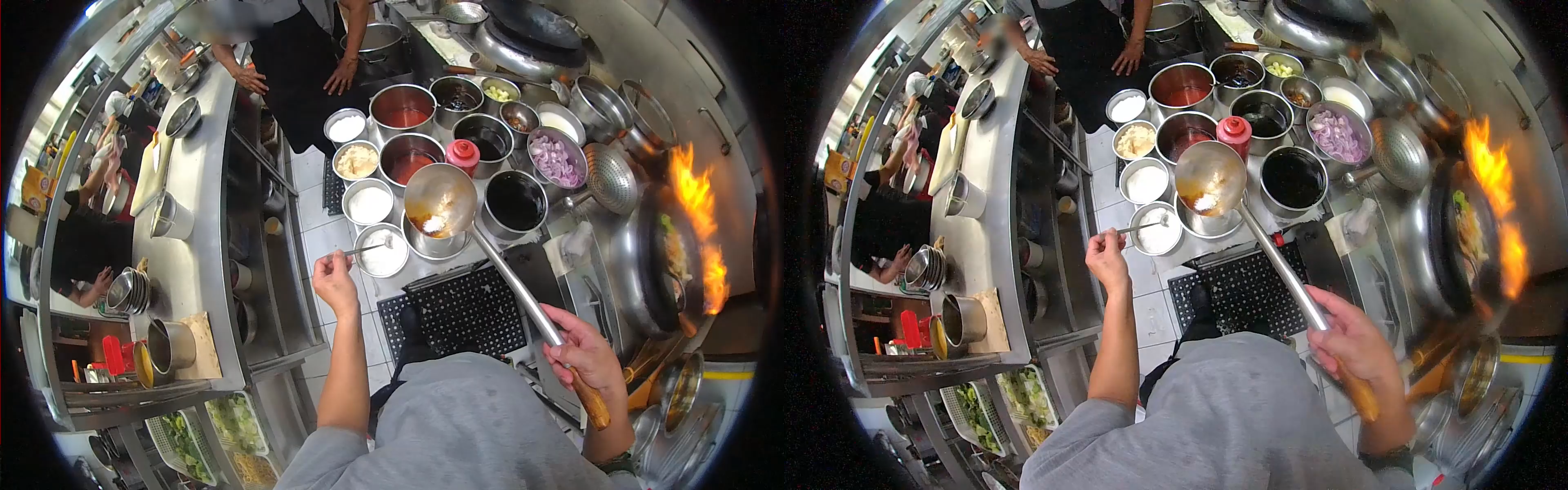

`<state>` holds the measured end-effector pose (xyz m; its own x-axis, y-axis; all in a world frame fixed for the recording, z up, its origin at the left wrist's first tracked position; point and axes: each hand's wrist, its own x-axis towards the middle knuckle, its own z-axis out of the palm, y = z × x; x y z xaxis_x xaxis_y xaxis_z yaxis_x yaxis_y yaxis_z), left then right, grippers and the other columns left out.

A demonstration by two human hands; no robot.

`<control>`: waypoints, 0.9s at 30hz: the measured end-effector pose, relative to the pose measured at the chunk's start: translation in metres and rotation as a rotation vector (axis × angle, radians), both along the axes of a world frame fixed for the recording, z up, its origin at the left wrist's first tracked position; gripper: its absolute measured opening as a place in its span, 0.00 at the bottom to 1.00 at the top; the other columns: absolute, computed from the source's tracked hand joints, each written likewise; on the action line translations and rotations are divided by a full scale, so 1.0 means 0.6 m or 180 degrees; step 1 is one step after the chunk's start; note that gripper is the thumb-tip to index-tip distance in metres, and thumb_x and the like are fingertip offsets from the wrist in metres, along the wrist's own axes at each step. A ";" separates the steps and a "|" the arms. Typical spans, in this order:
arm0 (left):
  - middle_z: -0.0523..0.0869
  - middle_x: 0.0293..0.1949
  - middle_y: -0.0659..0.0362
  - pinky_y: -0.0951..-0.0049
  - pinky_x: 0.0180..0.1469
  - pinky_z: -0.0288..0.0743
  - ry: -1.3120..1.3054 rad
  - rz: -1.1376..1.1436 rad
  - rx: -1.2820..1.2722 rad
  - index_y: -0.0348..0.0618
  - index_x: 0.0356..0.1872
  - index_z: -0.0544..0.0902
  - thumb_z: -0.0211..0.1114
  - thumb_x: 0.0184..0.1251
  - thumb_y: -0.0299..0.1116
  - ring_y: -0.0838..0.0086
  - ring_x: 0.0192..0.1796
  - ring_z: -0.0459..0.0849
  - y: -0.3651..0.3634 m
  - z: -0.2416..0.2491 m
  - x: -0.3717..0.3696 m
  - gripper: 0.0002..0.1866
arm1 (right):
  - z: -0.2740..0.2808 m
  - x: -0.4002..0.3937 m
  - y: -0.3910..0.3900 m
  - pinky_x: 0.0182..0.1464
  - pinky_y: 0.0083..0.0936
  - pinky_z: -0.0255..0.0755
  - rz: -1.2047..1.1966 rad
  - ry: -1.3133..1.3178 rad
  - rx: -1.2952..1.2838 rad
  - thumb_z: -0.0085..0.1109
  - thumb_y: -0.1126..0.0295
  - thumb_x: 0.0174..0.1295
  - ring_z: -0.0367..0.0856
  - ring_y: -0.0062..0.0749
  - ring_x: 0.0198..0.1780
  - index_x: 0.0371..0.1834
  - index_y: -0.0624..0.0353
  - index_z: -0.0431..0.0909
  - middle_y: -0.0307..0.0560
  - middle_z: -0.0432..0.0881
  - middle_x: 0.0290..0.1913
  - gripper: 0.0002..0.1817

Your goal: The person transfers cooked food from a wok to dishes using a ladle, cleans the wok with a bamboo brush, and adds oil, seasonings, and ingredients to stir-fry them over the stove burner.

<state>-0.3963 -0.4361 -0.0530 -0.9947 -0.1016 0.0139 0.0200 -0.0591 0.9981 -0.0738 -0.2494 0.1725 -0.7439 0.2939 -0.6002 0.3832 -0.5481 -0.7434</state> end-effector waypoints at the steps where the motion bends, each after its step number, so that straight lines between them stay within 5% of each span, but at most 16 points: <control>1: 0.81 0.25 0.58 0.78 0.33 0.79 0.0011 0.0001 0.0003 0.34 0.31 0.77 0.63 0.64 0.26 0.77 0.28 0.82 -0.005 0.005 0.000 0.06 | -0.001 0.004 0.001 0.16 0.13 0.62 -0.0001 0.0021 -0.0013 0.52 0.81 0.60 0.68 0.16 0.16 0.71 0.63 0.54 0.38 0.71 0.24 0.34; 5: 0.81 0.28 0.58 0.78 0.34 0.80 -0.0585 0.0291 0.0823 0.40 0.26 0.72 0.63 0.65 0.26 0.76 0.29 0.83 -0.029 0.061 0.002 0.09 | 0.005 0.005 -0.003 0.15 0.13 0.63 0.0011 -0.0067 0.0055 0.51 0.81 0.59 0.68 0.16 0.16 0.71 0.64 0.54 0.39 0.71 0.24 0.34; 9: 0.82 0.27 0.58 0.78 0.34 0.78 0.0341 0.0027 0.0736 0.35 0.31 0.77 0.62 0.66 0.28 0.77 0.29 0.81 0.006 0.129 -0.001 0.07 | -0.004 0.004 -0.001 0.13 0.14 0.64 0.0009 0.0047 -0.0053 0.54 0.79 0.58 0.69 0.17 0.16 0.71 0.65 0.54 0.45 0.73 0.28 0.36; 11: 0.83 0.28 0.59 0.79 0.35 0.74 0.1127 0.0012 -0.0359 0.32 0.33 0.81 0.62 0.66 0.29 0.79 0.28 0.79 0.042 0.107 -0.026 0.08 | -0.003 0.002 0.002 0.13 0.14 0.65 0.0063 0.0265 -0.0583 0.52 0.79 0.59 0.69 0.17 0.16 0.71 0.65 0.54 0.47 0.73 0.29 0.35; 15: 0.84 0.28 0.51 0.71 0.36 0.74 0.1041 -0.0200 -0.1656 0.36 0.36 0.83 0.64 0.59 0.29 0.69 0.29 0.80 0.062 0.040 -0.031 0.07 | -0.011 0.053 0.005 0.14 0.16 0.62 -0.0769 0.1326 -0.1875 0.47 0.79 0.61 0.65 0.17 0.17 0.72 0.62 0.52 0.48 0.71 0.33 0.33; 17: 0.85 0.32 0.48 0.68 0.41 0.75 0.1179 -0.0451 -0.1735 0.34 0.38 0.82 0.64 0.58 0.28 0.64 0.34 0.83 0.044 0.001 -0.036 0.09 | 0.009 0.099 0.003 0.14 0.18 0.65 -0.1477 0.1773 -0.1484 0.48 0.77 0.61 0.67 0.21 0.17 0.74 0.60 0.48 0.51 0.72 0.38 0.36; 20: 0.80 0.52 0.47 0.57 0.59 0.66 0.2178 -0.0425 -0.2662 0.35 0.50 0.78 0.73 0.48 0.31 0.52 0.55 0.76 0.046 0.048 -0.001 0.25 | 0.051 0.189 0.028 0.16 0.22 0.74 -0.2132 0.1462 0.0193 0.51 0.76 0.60 0.72 0.27 0.19 0.75 0.57 0.46 0.53 0.75 0.43 0.39; 23: 0.74 0.60 0.44 0.56 0.66 0.60 0.2639 -0.0911 -0.2311 0.37 0.60 0.72 0.73 0.49 0.32 0.49 0.63 0.70 0.142 0.094 0.012 0.34 | 0.051 0.294 0.072 0.18 0.22 0.69 -0.2120 -0.1148 0.2480 0.47 0.76 0.64 0.72 0.23 0.18 0.75 0.50 0.48 0.43 0.74 0.31 0.36; 25: 0.66 0.67 0.43 0.47 0.70 0.50 0.2032 -0.1583 -0.2341 0.39 0.70 0.59 0.74 0.51 0.44 0.48 0.71 0.58 0.223 0.088 0.000 0.47 | 0.050 0.360 0.117 0.18 0.23 0.68 -0.1898 -0.2059 0.3059 0.48 0.76 0.61 0.69 0.22 0.18 0.74 0.54 0.52 0.40 0.71 0.24 0.35; 27: 0.62 0.69 0.43 0.41 0.70 0.43 0.1685 -0.1915 -0.2627 0.39 0.72 0.54 0.73 0.49 0.53 0.46 0.73 0.54 0.301 0.082 -0.008 0.53 | 0.014 0.424 0.192 0.18 0.24 0.70 -0.1796 -0.2065 0.2700 0.49 0.76 0.59 0.71 0.23 0.18 0.72 0.56 0.55 0.42 0.73 0.24 0.35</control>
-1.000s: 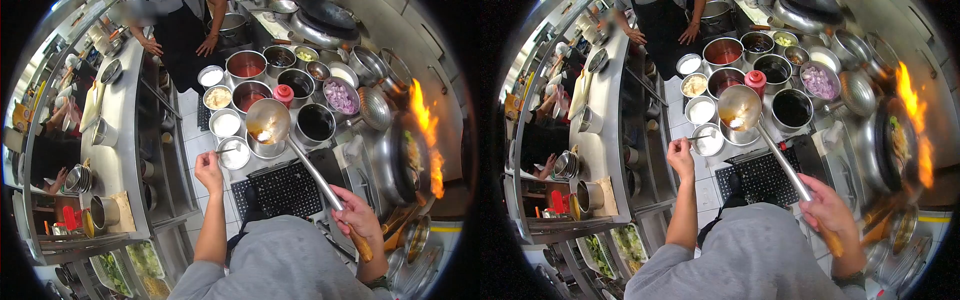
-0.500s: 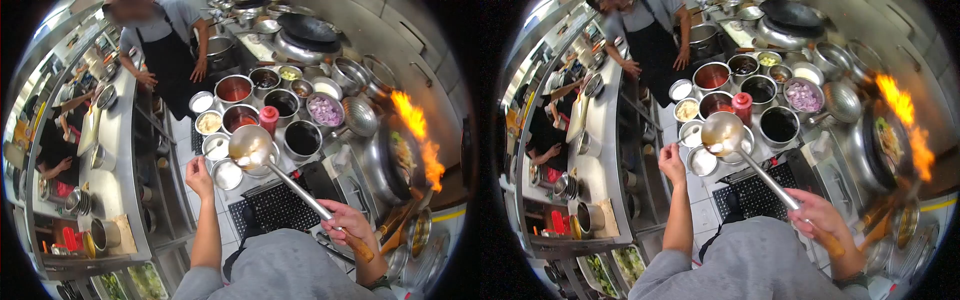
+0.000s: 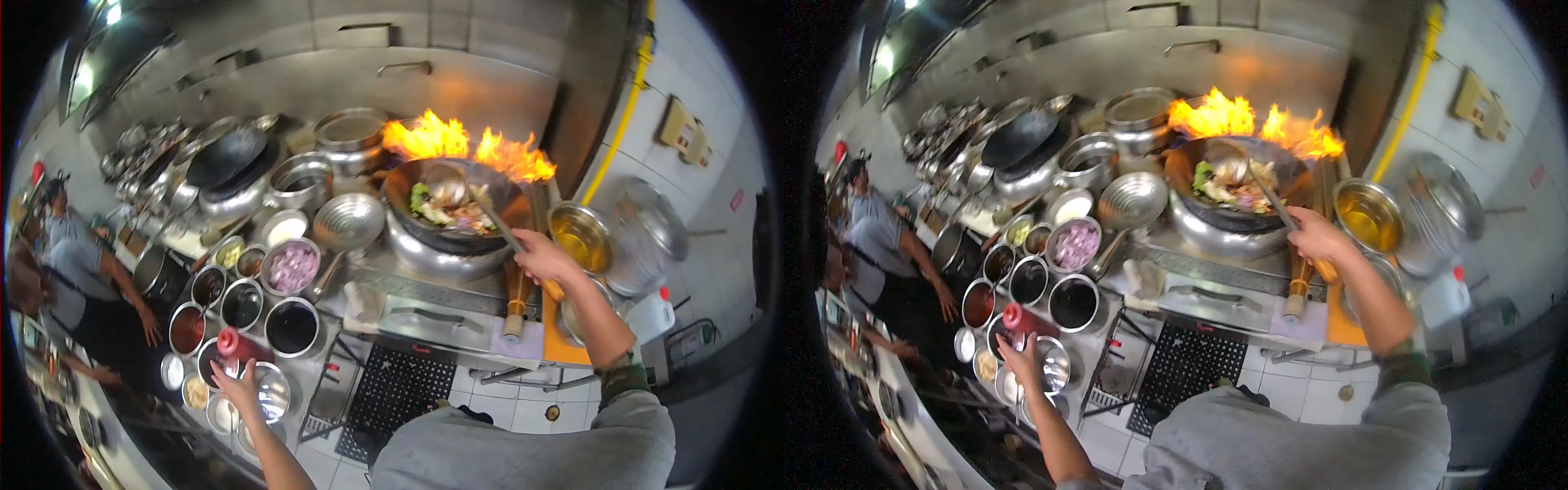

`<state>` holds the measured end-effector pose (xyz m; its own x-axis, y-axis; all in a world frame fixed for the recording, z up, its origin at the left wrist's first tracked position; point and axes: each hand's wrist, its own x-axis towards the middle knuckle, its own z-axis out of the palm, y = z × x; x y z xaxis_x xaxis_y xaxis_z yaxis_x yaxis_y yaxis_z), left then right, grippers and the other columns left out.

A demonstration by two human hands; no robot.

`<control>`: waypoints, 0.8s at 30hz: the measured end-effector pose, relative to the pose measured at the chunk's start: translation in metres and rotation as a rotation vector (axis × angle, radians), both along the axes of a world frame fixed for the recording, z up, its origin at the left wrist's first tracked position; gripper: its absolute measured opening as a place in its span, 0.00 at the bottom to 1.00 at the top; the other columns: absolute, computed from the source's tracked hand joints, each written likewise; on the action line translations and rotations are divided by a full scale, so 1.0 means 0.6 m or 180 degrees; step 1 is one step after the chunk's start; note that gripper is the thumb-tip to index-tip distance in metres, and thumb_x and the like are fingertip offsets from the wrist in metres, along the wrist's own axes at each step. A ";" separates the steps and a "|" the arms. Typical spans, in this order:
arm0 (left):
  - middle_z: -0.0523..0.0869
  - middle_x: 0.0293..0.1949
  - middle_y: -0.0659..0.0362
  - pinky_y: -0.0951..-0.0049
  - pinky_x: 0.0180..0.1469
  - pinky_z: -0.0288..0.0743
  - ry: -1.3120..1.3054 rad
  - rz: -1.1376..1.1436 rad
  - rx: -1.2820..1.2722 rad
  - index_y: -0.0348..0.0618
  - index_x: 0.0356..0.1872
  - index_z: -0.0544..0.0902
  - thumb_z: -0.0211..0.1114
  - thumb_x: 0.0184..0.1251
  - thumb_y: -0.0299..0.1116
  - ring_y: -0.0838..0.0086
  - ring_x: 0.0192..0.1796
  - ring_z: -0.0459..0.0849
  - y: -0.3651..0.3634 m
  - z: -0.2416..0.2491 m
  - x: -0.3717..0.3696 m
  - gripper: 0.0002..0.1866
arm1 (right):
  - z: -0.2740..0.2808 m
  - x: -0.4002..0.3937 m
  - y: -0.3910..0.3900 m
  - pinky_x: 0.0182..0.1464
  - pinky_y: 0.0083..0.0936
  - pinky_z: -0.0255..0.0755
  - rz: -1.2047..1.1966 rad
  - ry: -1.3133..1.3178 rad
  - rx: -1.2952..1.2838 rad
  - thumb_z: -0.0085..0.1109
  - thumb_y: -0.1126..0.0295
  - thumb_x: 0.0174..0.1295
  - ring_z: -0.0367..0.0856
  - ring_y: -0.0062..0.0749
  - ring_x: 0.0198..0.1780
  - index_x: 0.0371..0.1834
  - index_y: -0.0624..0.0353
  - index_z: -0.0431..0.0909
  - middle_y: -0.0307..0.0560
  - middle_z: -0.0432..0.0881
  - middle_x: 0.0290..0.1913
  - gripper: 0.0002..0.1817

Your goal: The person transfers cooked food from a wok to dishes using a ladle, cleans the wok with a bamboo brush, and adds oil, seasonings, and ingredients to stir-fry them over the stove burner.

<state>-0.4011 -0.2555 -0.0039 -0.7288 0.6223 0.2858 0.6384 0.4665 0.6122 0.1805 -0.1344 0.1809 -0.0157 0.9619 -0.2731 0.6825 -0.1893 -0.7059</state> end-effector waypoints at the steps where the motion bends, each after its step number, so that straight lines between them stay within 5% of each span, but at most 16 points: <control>1: 0.59 0.71 0.42 0.37 0.70 0.39 -0.0330 0.0008 -0.0284 0.39 0.72 0.51 0.71 0.49 0.58 0.47 0.74 0.51 0.027 0.010 0.002 0.56 | -0.024 0.028 0.033 0.19 0.24 0.71 0.0047 0.0141 -0.0186 0.50 0.76 0.58 0.72 0.24 0.18 0.72 0.58 0.56 0.43 0.75 0.26 0.35; 2: 0.63 0.69 0.44 0.36 0.69 0.40 -0.0423 -0.0008 -0.0032 0.39 0.71 0.56 0.74 0.47 0.55 0.51 0.73 0.57 0.050 -0.009 -0.011 0.54 | -0.033 0.038 0.041 0.19 0.24 0.71 -0.0031 0.0164 -0.0131 0.50 0.76 0.58 0.72 0.24 0.18 0.72 0.58 0.56 0.43 0.75 0.26 0.35; 4: 0.68 0.66 0.50 0.34 0.67 0.42 -0.0690 -0.0274 0.0265 0.42 0.68 0.61 0.78 0.43 0.51 0.55 0.70 0.63 0.085 -0.037 -0.037 0.51 | -0.058 0.042 0.060 0.32 0.33 0.77 -0.0027 -0.0361 0.0308 0.47 0.78 0.55 0.82 0.41 0.30 0.66 0.60 0.63 0.58 0.82 0.35 0.30; 6: 0.74 0.62 0.56 0.29 0.64 0.43 -0.0606 0.0029 0.0386 0.46 0.63 0.67 0.79 0.41 0.48 0.57 0.65 0.70 0.100 -0.035 -0.030 0.46 | -0.154 0.067 0.088 0.37 0.32 0.78 -0.0051 -0.1508 0.1378 0.46 0.79 0.54 0.84 0.46 0.34 0.65 0.60 0.64 0.62 0.82 0.41 0.30; 8: 0.77 0.59 0.56 0.26 0.63 0.41 -0.0512 0.0490 0.0103 0.46 0.61 0.68 0.78 0.42 0.49 0.55 0.64 0.72 0.107 -0.032 -0.024 0.44 | -0.100 0.040 0.063 0.39 0.33 0.78 -0.0143 -0.1620 0.1307 0.48 0.79 0.53 0.83 0.47 0.37 0.64 0.62 0.65 0.61 0.82 0.40 0.30; 10: 0.78 0.59 0.56 0.24 0.64 0.39 -0.0359 0.0767 -0.0114 0.48 0.61 0.69 0.75 0.45 0.52 0.54 0.62 0.74 0.111 -0.030 -0.018 0.41 | -0.038 0.036 0.061 0.35 0.35 0.78 -0.0550 0.0284 -0.0304 0.47 0.79 0.54 0.83 0.47 0.35 0.65 0.63 0.64 0.60 0.81 0.38 0.30; 14: 0.80 0.54 0.60 0.30 0.66 0.43 0.0287 0.0452 0.0024 0.49 0.57 0.72 0.72 0.49 0.50 0.57 0.60 0.76 0.112 -0.025 -0.017 0.34 | -0.048 0.013 0.072 0.20 0.29 0.72 -0.0473 -0.0325 0.0168 0.46 0.79 0.56 0.76 0.31 0.21 0.58 0.63 0.69 0.52 0.77 0.32 0.23; 16: 0.80 0.54 0.59 0.32 0.66 0.45 0.0541 0.0194 0.0158 0.48 0.57 0.73 0.73 0.48 0.47 0.58 0.60 0.76 0.102 0.019 -0.009 0.33 | -0.056 -0.018 0.068 0.20 0.27 0.72 -0.0800 0.0353 -0.0342 0.47 0.78 0.58 0.74 0.30 0.19 0.47 0.64 0.69 0.47 0.74 0.26 0.13; 18: 0.77 0.57 0.50 0.49 0.69 0.53 0.0516 -0.0317 0.0230 0.40 0.60 0.71 0.75 0.45 0.40 0.57 0.60 0.75 0.090 0.091 0.004 0.38 | -0.060 -0.022 0.073 0.18 0.24 0.69 -0.0976 0.1785 -0.0490 0.47 0.76 0.60 0.71 0.25 0.17 0.37 0.62 0.68 0.41 0.71 0.22 0.04; 19: 0.76 0.57 0.48 0.54 0.68 0.56 0.0412 -0.0736 0.0950 0.37 0.61 0.69 0.75 0.45 0.37 0.58 0.60 0.75 0.098 0.101 0.003 0.39 | -0.077 -0.005 0.079 0.18 0.24 0.69 -0.1001 0.1754 -0.0467 0.47 0.76 0.60 0.71 0.25 0.17 0.37 0.62 0.68 0.41 0.71 0.22 0.04; 21: 0.72 0.60 0.49 0.67 0.65 0.62 -0.0563 -0.1474 0.1821 0.33 0.63 0.65 0.76 0.45 0.31 0.67 0.60 0.72 0.114 0.149 0.033 0.41 | -0.112 0.038 0.089 0.16 0.21 0.66 -0.1375 0.5193 -0.1484 0.49 0.74 0.61 0.69 0.18 0.16 0.31 0.58 0.66 0.35 0.70 0.20 0.03; 22: 0.72 0.60 0.49 0.67 0.65 0.62 -0.0572 -0.1468 0.1846 0.33 0.63 0.65 0.76 0.45 0.31 0.67 0.60 0.72 0.132 0.172 0.049 0.41 | -0.110 0.024 0.083 0.15 0.18 0.63 -0.1700 0.5342 -0.1342 0.49 0.74 0.61 0.67 0.15 0.16 0.30 0.56 0.67 0.32 0.69 0.21 0.03; 24: 0.72 0.60 0.50 0.67 0.65 0.63 -0.0947 -0.2558 0.1857 0.34 0.64 0.64 0.73 0.45 0.28 0.66 0.60 0.73 0.167 0.220 0.078 0.41 | -0.069 -0.032 0.056 0.14 0.18 0.62 -0.1463 0.3489 -0.0592 0.50 0.75 0.60 0.66 0.15 0.16 0.30 0.55 0.67 0.33 0.68 0.21 0.03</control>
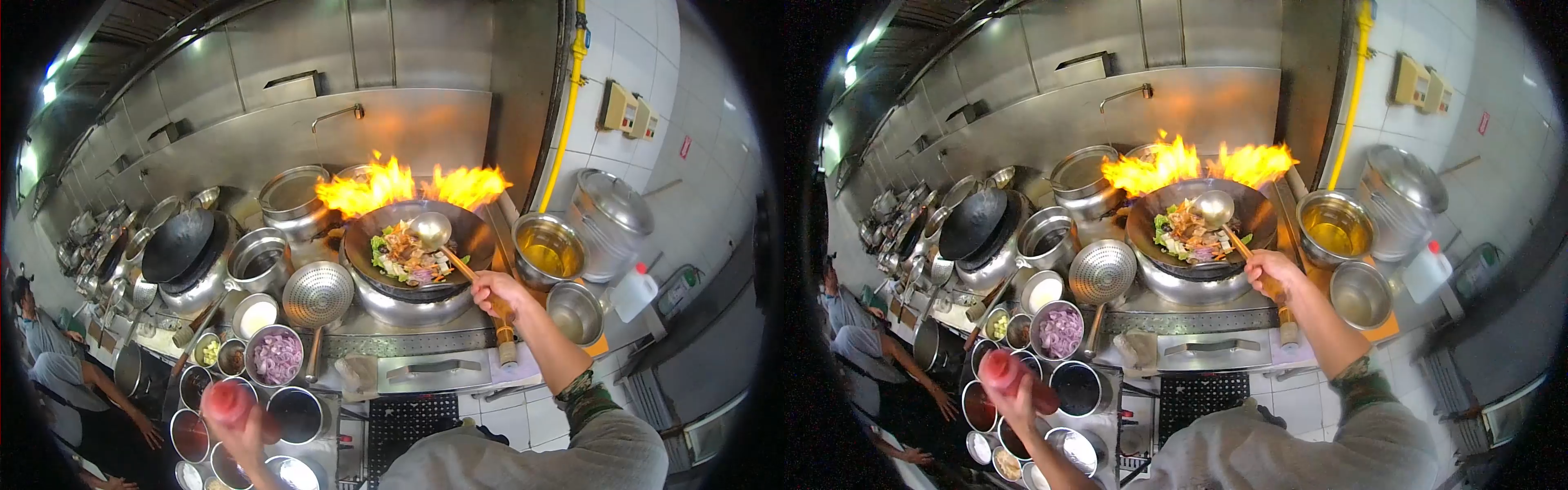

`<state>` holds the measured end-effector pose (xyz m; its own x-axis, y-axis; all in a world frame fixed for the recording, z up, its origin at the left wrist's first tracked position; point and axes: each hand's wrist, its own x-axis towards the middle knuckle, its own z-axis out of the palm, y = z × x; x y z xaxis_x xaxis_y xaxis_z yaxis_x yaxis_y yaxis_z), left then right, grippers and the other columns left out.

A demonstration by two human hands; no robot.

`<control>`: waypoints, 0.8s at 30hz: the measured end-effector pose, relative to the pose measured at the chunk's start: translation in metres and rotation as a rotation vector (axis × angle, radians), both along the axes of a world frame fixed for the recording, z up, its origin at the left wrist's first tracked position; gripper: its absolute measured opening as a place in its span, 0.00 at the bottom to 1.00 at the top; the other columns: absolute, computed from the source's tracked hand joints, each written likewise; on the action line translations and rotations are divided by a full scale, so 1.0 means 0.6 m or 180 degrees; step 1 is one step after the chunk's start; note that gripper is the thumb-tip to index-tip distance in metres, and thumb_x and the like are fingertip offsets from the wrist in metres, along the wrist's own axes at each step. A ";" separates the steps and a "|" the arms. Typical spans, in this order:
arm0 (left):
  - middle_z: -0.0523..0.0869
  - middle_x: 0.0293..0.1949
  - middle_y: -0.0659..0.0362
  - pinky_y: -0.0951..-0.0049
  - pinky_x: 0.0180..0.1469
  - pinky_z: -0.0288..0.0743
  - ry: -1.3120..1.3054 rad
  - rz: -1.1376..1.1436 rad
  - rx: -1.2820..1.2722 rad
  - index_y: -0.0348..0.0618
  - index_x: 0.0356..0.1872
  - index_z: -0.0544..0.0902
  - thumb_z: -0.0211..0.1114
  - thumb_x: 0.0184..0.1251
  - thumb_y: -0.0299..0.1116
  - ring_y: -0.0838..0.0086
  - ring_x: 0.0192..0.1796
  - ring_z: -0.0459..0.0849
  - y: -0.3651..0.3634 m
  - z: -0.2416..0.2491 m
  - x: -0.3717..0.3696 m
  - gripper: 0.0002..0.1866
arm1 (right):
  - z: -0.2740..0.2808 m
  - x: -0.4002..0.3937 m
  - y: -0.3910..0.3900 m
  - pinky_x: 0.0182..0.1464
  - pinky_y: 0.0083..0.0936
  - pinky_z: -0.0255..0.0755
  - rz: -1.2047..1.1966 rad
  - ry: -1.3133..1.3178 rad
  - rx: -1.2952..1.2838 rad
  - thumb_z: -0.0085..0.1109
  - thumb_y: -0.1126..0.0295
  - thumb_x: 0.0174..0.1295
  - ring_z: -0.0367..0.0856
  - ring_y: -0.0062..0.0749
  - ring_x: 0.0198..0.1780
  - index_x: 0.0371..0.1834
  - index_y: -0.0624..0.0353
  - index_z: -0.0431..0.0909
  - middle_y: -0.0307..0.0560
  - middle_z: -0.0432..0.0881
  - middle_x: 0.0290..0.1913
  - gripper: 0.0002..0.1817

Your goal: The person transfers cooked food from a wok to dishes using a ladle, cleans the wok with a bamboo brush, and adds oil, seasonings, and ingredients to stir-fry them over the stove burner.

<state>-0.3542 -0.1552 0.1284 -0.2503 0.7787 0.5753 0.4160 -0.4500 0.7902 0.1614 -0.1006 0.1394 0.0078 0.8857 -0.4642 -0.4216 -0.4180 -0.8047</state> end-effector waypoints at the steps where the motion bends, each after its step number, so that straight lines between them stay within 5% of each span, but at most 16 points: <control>1: 0.73 0.60 0.50 0.66 0.63 0.65 -0.0025 -0.0383 -0.0377 0.35 0.64 0.65 0.72 0.45 0.28 0.65 0.59 0.74 0.024 0.027 0.024 0.40 | 0.004 0.006 0.002 0.15 0.18 0.61 -0.0039 -0.0189 0.0062 0.50 0.77 0.58 0.66 0.14 0.17 0.30 0.55 0.66 0.35 0.69 0.23 0.04; 5: 0.82 0.49 0.48 0.66 0.56 0.72 0.0701 -0.1236 -0.0969 0.35 0.59 0.72 0.73 0.40 0.34 0.62 0.51 0.81 0.136 0.084 0.154 0.39 | 0.017 0.041 -0.013 0.16 0.20 0.64 -0.0045 -0.0735 0.0153 0.52 0.76 0.57 0.67 0.17 0.18 0.48 0.58 0.71 0.37 0.70 0.24 0.14; 7: 0.82 0.50 0.45 0.65 0.57 0.72 0.1321 -0.1396 -0.1101 0.38 0.59 0.73 0.74 0.39 0.39 0.58 0.53 0.81 0.201 0.084 0.212 0.40 | 0.033 0.033 -0.028 0.28 0.32 0.76 0.0444 -0.2720 0.0042 0.52 0.73 0.57 0.80 0.34 0.27 0.63 0.60 0.65 0.49 0.79 0.33 0.27; 8: 0.82 0.51 0.44 0.64 0.57 0.72 0.1650 -0.1445 -0.1172 0.40 0.60 0.74 0.74 0.38 0.42 0.55 0.54 0.81 0.230 0.084 0.241 0.41 | 0.014 0.039 -0.037 0.28 0.32 0.76 0.0443 -0.2702 0.0054 0.52 0.73 0.57 0.80 0.34 0.27 0.63 0.60 0.65 0.49 0.79 0.33 0.27; 10: 0.82 0.50 0.44 0.62 0.56 0.73 0.2151 -0.1496 -0.1311 0.41 0.58 0.75 0.72 0.39 0.47 0.53 0.53 0.81 0.271 0.096 0.312 0.39 | -0.029 0.054 -0.054 0.50 0.40 0.75 0.0419 -0.5017 0.1334 0.50 0.71 0.58 0.82 0.52 0.46 0.69 0.61 0.58 0.61 0.80 0.48 0.32; 11: 0.82 0.49 0.44 0.62 0.55 0.73 0.2388 -0.1575 -0.1356 0.40 0.55 0.76 0.71 0.40 0.48 0.53 0.52 0.81 0.285 0.107 0.345 0.37 | 0.014 0.024 -0.076 0.65 0.40 0.62 0.0523 -0.4386 0.0559 0.48 0.69 0.59 0.70 0.60 0.61 0.69 0.63 0.56 0.65 0.72 0.60 0.32; 12: 0.82 0.49 0.43 0.61 0.55 0.74 0.2614 -0.1649 -0.1404 0.39 0.53 0.77 0.70 0.41 0.48 0.53 0.52 0.81 0.299 0.114 0.375 0.35 | 0.007 0.025 -0.087 0.50 0.39 0.75 0.0383 -0.3993 0.0636 0.50 0.70 0.60 0.82 0.52 0.45 0.69 0.62 0.57 0.61 0.79 0.51 0.31; 14: 0.82 0.48 0.44 0.61 0.55 0.74 0.2932 -0.1516 -0.1327 0.40 0.51 0.78 0.69 0.43 0.47 0.54 0.52 0.82 0.338 0.103 0.427 0.32 | 0.042 0.026 -0.108 0.28 0.30 0.76 0.0177 -0.1971 0.0304 0.51 0.73 0.61 0.78 0.32 0.27 0.69 0.60 0.57 0.49 0.78 0.38 0.30; 17: 0.83 0.48 0.46 0.61 0.55 0.76 0.3502 -0.1159 -0.1289 0.41 0.49 0.79 0.67 0.45 0.45 0.55 0.52 0.82 0.356 0.094 0.483 0.28 | 0.044 0.044 -0.127 0.17 0.19 0.65 -0.0004 -0.0778 0.0526 0.51 0.78 0.59 0.68 0.17 0.19 0.69 0.58 0.55 0.37 0.71 0.28 0.32; 24: 0.83 0.49 0.50 0.62 0.53 0.78 0.4217 -0.0875 -0.1310 0.43 0.48 0.82 0.66 0.50 0.41 0.57 0.51 0.84 0.354 0.102 0.539 0.22 | 0.052 0.061 -0.151 0.17 0.19 0.65 -0.0092 -0.0332 0.0527 0.52 0.78 0.60 0.68 0.18 0.19 0.68 0.58 0.56 0.39 0.72 0.29 0.31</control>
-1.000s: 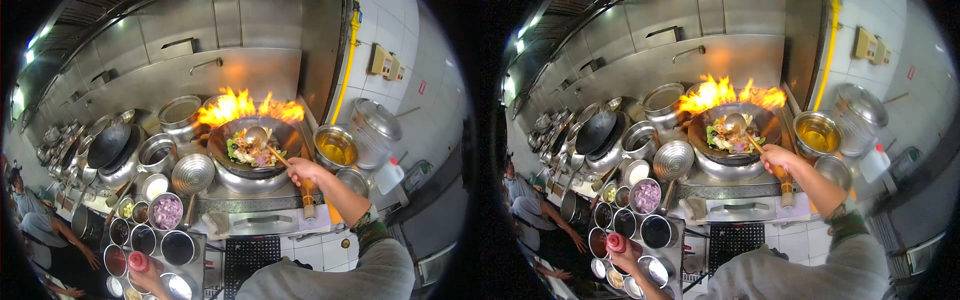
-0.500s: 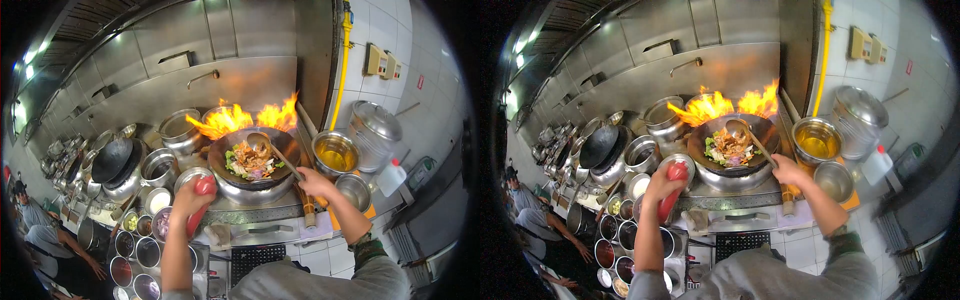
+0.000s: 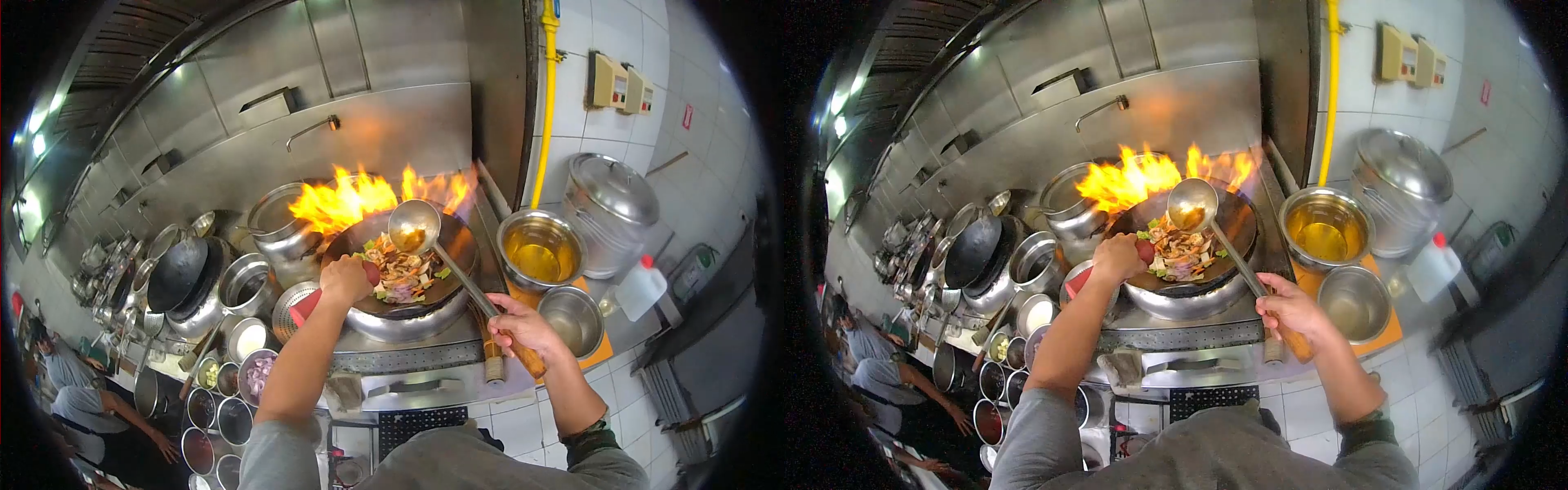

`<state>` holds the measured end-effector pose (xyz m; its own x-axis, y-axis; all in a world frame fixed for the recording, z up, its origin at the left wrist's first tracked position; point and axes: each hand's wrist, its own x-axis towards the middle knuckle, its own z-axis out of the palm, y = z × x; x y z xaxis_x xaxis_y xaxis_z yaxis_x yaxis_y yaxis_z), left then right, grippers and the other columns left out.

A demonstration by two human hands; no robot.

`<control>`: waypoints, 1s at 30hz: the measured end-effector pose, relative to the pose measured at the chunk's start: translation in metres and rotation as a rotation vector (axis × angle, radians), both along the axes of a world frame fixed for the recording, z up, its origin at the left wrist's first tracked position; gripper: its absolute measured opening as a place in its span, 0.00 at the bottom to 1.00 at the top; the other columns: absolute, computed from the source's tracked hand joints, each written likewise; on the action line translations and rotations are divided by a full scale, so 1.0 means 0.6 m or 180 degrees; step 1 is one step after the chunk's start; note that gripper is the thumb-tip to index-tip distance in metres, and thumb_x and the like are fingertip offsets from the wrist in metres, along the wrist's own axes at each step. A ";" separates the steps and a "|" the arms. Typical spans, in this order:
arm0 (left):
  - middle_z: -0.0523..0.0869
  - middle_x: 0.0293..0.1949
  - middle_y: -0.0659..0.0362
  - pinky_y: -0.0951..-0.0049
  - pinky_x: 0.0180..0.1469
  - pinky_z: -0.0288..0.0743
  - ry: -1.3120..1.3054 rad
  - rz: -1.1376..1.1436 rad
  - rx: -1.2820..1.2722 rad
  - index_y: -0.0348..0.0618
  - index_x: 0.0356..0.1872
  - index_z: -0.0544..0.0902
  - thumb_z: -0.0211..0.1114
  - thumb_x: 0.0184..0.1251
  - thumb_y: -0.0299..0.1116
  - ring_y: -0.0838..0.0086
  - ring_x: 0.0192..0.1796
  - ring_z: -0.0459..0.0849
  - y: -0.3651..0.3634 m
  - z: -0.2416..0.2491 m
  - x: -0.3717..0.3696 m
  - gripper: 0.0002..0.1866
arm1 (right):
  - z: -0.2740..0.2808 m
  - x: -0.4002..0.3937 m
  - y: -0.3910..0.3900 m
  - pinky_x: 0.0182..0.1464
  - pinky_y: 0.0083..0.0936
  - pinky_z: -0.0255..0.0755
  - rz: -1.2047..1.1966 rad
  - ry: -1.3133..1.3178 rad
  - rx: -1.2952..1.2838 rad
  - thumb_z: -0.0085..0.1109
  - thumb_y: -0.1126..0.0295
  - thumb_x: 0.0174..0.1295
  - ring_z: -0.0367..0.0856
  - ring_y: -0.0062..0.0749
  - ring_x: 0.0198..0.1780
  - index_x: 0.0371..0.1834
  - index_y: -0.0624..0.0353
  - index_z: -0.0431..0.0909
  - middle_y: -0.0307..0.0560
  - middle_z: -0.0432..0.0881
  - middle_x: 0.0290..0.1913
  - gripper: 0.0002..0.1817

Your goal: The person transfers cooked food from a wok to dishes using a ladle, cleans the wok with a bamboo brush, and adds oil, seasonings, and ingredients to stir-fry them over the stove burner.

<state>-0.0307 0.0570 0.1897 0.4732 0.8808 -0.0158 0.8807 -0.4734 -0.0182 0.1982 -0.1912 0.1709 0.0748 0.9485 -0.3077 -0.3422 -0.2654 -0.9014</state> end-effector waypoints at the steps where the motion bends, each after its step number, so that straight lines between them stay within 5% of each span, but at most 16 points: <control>1: 0.83 0.49 0.50 0.62 0.53 0.78 -0.0016 -0.0028 0.0034 0.44 0.47 0.83 0.66 0.50 0.40 0.58 0.50 0.84 -0.003 0.001 0.003 0.21 | -0.001 0.003 0.000 0.17 0.19 0.65 -0.0019 0.0018 -0.0008 0.52 0.77 0.60 0.68 0.18 0.19 0.68 0.58 0.56 0.40 0.72 0.30 0.31; 17: 0.85 0.46 0.50 0.62 0.52 0.78 0.0069 0.0221 -0.0026 0.45 0.45 0.84 0.61 0.54 0.39 0.58 0.49 0.85 -0.013 -0.010 -0.007 0.18 | -0.004 0.061 0.037 0.17 0.18 0.64 0.0237 0.0003 -0.0109 0.49 0.77 0.62 0.68 0.16 0.19 0.67 0.60 0.58 0.38 0.71 0.29 0.28; 20: 0.85 0.44 0.49 0.62 0.51 0.78 -0.0339 0.0412 0.0052 0.45 0.44 0.83 0.66 0.49 0.41 0.56 0.48 0.85 -0.019 -0.011 -0.029 0.20 | -0.009 0.070 0.057 0.16 0.17 0.64 0.0272 0.0016 -0.0171 0.49 0.77 0.62 0.68 0.16 0.19 0.67 0.61 0.58 0.38 0.71 0.29 0.28; 22: 0.86 0.43 0.48 0.60 0.49 0.77 -0.1398 0.0419 -0.0347 0.44 0.44 0.83 0.70 0.43 0.45 0.53 0.47 0.84 -0.015 -0.010 -0.058 0.24 | -0.013 0.079 0.076 0.16 0.18 0.65 0.0426 -0.0033 -0.0191 0.50 0.77 0.61 0.68 0.16 0.19 0.67 0.60 0.58 0.39 0.71 0.29 0.28; 24: 0.87 0.40 0.50 0.64 0.45 0.77 -0.1957 0.0509 -0.0245 0.42 0.45 0.82 0.72 0.43 0.42 0.60 0.42 0.86 -0.007 -0.042 -0.096 0.25 | -0.022 0.084 0.096 0.16 0.18 0.65 0.0588 -0.0074 -0.0226 0.50 0.77 0.61 0.68 0.17 0.20 0.67 0.60 0.58 0.39 0.71 0.30 0.28; 26: 0.86 0.38 0.55 0.70 0.42 0.78 -0.3572 0.0721 -0.0641 0.41 0.47 0.82 0.72 0.46 0.36 0.71 0.37 0.84 -0.024 -0.043 -0.129 0.23 | -0.032 0.085 0.118 0.15 0.17 0.64 0.0721 -0.0636 -0.0219 0.50 0.77 0.61 0.66 0.14 0.19 0.69 0.58 0.57 0.37 0.70 0.29 0.30; 27: 0.85 0.37 0.58 0.74 0.40 0.77 -0.4004 0.0829 -0.0816 0.40 0.50 0.80 0.71 0.49 0.31 0.77 0.35 0.82 -0.037 -0.040 -0.151 0.23 | -0.026 0.084 0.125 0.23 0.28 0.73 0.0880 -0.1577 -0.0410 0.51 0.78 0.60 0.77 0.31 0.24 0.71 0.57 0.55 0.48 0.77 0.33 0.33; 28: 0.85 0.38 0.57 0.73 0.40 0.77 -0.4266 0.0955 -0.0847 0.41 0.52 0.79 0.72 0.50 0.32 0.75 0.36 0.83 -0.064 -0.020 -0.168 0.25 | -0.047 0.089 0.128 0.23 0.28 0.73 0.0976 -0.1585 -0.0422 0.51 0.78 0.60 0.77 0.31 0.24 0.71 0.57 0.55 0.48 0.77 0.33 0.33; 30: 0.85 0.40 0.56 0.72 0.41 0.78 -0.4028 0.1338 -0.0243 0.40 0.56 0.77 0.72 0.51 0.31 0.75 0.39 0.83 -0.116 0.003 -0.219 0.28 | -0.105 0.098 0.132 0.43 0.42 0.76 0.0817 -0.4764 0.0845 0.52 0.72 0.61 0.82 0.51 0.40 0.74 0.48 0.51 0.58 0.79 0.49 0.37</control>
<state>-0.1624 -0.0126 0.1915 -0.1066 0.9789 0.1741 0.3496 -0.1270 0.9283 0.2572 -0.1122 0.1079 -0.0176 0.9973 0.0719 0.9170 0.0447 -0.3963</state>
